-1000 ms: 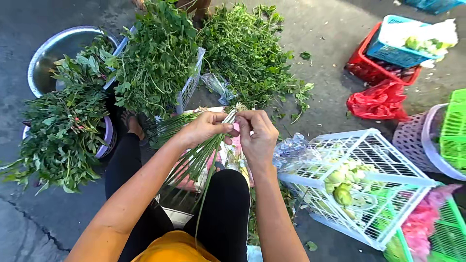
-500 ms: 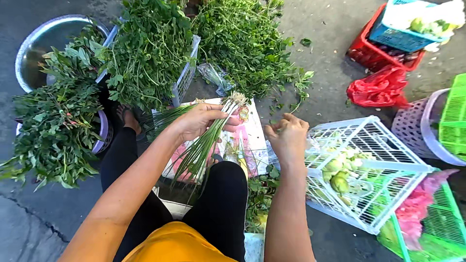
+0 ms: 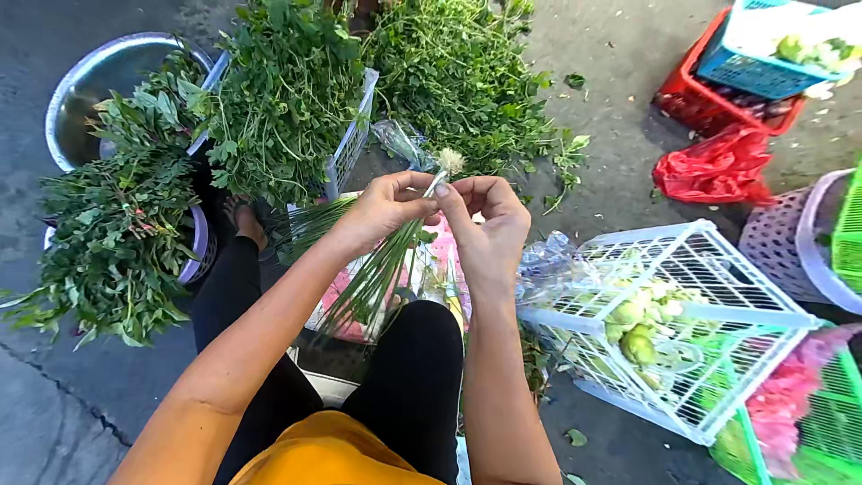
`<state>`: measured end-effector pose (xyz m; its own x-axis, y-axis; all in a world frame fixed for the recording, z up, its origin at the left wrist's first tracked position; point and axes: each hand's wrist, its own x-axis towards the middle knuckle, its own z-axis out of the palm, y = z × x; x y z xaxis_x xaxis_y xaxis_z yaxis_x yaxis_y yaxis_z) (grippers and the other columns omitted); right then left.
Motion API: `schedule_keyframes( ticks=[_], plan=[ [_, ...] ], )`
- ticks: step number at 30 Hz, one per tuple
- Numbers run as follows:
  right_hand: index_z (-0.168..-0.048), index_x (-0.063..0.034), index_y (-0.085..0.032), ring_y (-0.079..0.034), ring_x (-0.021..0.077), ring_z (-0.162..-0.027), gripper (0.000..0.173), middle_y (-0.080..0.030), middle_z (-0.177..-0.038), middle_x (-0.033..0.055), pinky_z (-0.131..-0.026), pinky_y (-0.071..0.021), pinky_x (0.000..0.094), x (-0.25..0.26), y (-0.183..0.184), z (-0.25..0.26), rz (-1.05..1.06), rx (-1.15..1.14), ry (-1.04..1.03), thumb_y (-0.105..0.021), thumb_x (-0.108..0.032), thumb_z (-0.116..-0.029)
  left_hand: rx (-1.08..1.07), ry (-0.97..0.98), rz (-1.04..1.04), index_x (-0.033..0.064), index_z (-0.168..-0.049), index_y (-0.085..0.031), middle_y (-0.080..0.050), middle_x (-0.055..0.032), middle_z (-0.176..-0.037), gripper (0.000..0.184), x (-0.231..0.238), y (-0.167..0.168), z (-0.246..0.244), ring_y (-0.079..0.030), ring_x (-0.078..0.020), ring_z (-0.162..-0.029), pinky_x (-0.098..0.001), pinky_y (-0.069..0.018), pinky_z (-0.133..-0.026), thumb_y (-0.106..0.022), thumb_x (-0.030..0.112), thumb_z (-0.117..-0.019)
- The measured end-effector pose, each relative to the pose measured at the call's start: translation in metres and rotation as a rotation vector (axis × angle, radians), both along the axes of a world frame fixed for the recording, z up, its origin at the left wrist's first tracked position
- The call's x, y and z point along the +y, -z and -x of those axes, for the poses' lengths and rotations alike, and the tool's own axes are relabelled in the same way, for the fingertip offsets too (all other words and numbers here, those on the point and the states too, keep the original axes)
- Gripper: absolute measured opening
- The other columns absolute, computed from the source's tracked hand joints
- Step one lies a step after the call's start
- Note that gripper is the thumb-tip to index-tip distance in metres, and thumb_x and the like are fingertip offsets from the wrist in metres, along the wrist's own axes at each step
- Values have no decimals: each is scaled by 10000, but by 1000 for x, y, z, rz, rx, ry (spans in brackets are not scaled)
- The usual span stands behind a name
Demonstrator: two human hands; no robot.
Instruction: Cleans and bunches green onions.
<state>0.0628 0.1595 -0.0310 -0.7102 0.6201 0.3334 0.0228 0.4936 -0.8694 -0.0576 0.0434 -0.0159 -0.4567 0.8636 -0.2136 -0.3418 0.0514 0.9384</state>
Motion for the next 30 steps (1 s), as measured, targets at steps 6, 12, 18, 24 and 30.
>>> schedule_keyframes(
  ticks=[6,12,18,24,30],
  plan=[
    [-1063,-110,-620,-631,46,-557,144,-654,-799,-19,-475,-558,199,-1,-9,3,158,4,-26,-660,-240,-1017,-43,47,7,10,-1380,-593,-730,-134,-1089,343,-3,-2,-3,-738,-205,-919,-335,-628,-723,-431,138,-1107],
    [-1223,-107,-559,-687,84,-654,208,-697,-936,5,-504,-576,224,0,-1,1,307,-4,-112,-612,-162,-1030,-225,-34,79,22,-1291,-624,-730,-98,-946,316,-2,-5,5,-724,-184,-835,-324,-607,-680,-416,176,-1110],
    [-1142,-123,-628,-670,72,-743,299,-689,-1004,-4,-577,-565,228,-5,2,-2,58,-87,-81,-722,-340,-960,-188,-134,18,3,-1274,-608,-685,-58,-943,264,2,-7,7,-664,-106,-808,-264,-567,-752,-454,115,-1092],
    [-1206,-100,-633,-698,70,-769,279,-705,-984,1,-636,-603,245,-16,9,2,157,-92,-60,-694,-236,-970,-144,-79,56,67,-1345,-585,-697,-104,-1077,305,4,-18,7,-697,-187,-921,-366,-596,-728,-513,205,-1083],
    [-1196,-94,-710,-732,121,-841,233,-735,-1017,20,-699,-643,316,-1,2,-4,479,-141,-224,-571,-225,-1063,82,-64,135,22,-1131,-705,-726,-78,-962,201,1,-12,18,-708,-147,-847,-327,-599,-670,-611,171,-1034]
  ],
)
